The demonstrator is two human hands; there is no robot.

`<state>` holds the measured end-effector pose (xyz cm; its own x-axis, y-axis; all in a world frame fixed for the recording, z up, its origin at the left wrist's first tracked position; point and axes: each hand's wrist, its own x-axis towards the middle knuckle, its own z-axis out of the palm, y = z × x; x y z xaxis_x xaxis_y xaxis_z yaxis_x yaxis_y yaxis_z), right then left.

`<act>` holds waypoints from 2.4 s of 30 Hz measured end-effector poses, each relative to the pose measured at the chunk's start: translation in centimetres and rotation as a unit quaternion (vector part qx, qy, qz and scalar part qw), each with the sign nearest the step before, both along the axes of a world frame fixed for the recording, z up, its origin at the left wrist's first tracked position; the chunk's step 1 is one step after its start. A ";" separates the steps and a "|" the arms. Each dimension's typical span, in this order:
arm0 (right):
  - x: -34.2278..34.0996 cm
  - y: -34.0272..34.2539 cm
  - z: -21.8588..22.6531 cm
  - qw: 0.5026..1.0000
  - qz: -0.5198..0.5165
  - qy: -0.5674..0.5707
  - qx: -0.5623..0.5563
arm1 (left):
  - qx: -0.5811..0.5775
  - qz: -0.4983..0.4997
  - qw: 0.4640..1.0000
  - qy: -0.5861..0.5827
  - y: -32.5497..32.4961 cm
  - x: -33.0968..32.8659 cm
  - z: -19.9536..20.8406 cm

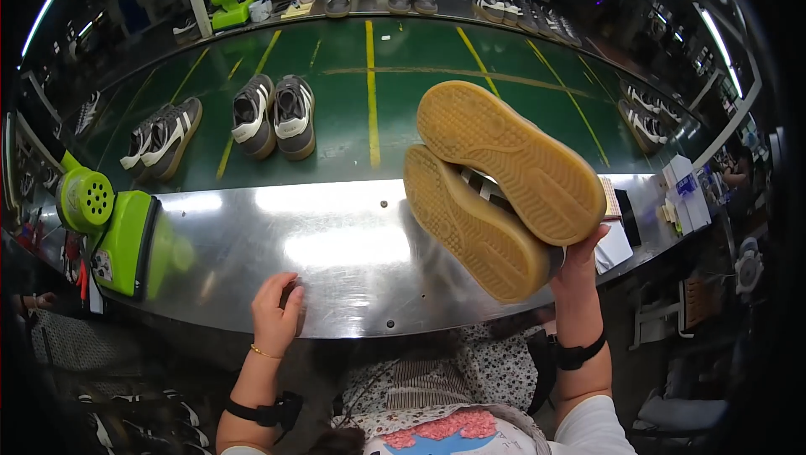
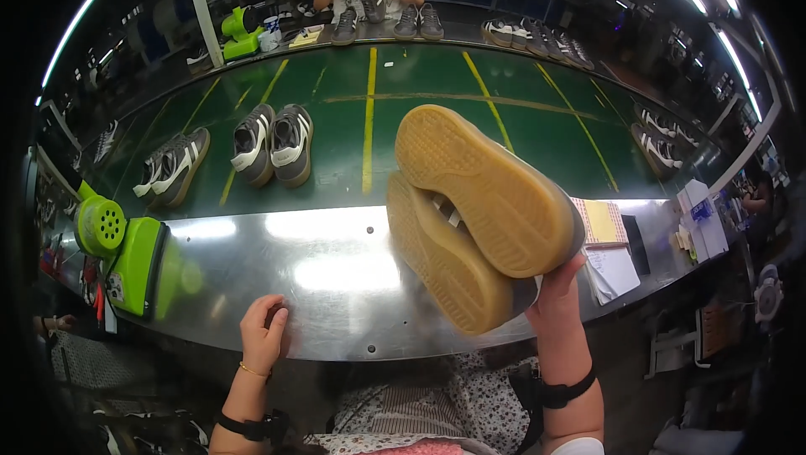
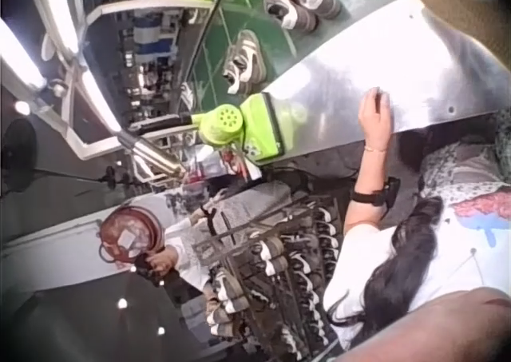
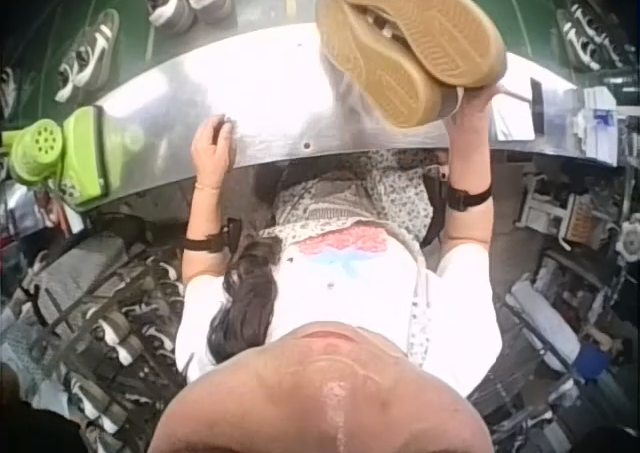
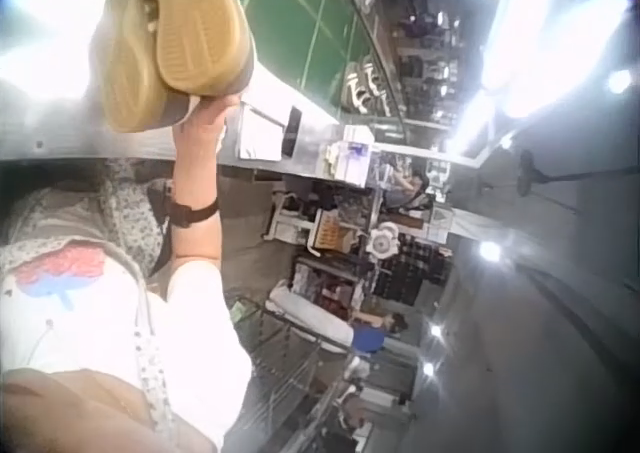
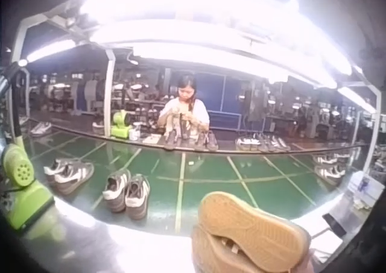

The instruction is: The recorder picks up shoes from a conveyor belt, inspects them, and organizes them on the belt or a shelf.

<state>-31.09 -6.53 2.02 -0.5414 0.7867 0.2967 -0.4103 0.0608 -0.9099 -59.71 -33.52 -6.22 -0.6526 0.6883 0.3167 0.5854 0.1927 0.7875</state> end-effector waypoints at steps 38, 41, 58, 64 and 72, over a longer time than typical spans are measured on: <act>4.4 -1.8 3.7 0.871 -0.113 -0.429 0.212 | -0.409 -0.103 0.891 0.166 20.9 -23.7 6.1; 5.1 -5.1 3.1 0.907 -0.104 -0.373 0.163 | -0.423 -0.087 0.885 0.174 21.5 -21.8 7.2; -2.6 -10.8 -5.1 0.975 0.037 -0.218 0.035 | -0.287 -0.401 0.868 0.069 4.5 4.3 10.8; -5.2 -11.7 -5.6 0.953 0.038 -0.294 -0.063 | -0.076 -0.130 0.983 -0.107 0.4 1.3 8.1; -7.4 -10.2 -4.8 0.941 0.055 -0.333 -0.024 | -0.033 -0.108 0.950 -0.292 0.4 1.8 3.5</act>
<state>-38.50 -16.71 -2.74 -0.6746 0.7182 -0.1706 0.2494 0.0042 -0.9684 -57.94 -33.16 -2.72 -0.5450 0.8318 -0.1052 0.0833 0.1786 0.9804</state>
